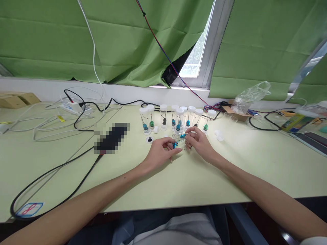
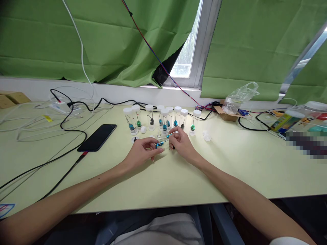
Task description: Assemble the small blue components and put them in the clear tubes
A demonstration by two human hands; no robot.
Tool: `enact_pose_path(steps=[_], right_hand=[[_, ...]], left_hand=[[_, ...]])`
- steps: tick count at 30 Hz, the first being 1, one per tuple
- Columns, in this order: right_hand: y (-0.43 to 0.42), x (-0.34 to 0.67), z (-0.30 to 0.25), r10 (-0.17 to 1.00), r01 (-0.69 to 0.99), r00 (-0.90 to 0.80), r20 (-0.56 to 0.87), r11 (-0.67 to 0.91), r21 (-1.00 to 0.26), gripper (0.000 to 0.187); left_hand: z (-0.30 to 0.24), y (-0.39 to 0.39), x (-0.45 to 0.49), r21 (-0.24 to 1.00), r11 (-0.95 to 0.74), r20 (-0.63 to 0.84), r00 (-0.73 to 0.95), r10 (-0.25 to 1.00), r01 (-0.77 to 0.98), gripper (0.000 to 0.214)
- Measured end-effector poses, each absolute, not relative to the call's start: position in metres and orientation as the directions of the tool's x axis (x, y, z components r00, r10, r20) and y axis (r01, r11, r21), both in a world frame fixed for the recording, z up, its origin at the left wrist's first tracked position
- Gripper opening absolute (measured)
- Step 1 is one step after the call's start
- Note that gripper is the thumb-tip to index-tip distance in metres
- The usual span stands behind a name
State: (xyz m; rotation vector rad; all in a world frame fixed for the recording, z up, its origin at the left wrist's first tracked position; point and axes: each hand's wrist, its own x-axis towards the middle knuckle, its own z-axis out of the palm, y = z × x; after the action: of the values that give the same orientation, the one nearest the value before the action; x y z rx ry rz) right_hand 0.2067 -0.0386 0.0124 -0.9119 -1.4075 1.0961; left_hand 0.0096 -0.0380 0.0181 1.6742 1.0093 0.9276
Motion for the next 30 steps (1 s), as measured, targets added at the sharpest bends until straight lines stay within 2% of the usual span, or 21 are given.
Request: enact_pose_path(steps=[30], right_hand=[[-0.039, 0.2056, 0.0122, 0.952, -0.048, -0.114, 0.285, 0.282, -0.958, 0.016]], left_hand=[[0.0177, -0.0376, 0.0102, 0.952, -0.215, 0.124, 0.366, 0.922, 0.219, 0.032]])
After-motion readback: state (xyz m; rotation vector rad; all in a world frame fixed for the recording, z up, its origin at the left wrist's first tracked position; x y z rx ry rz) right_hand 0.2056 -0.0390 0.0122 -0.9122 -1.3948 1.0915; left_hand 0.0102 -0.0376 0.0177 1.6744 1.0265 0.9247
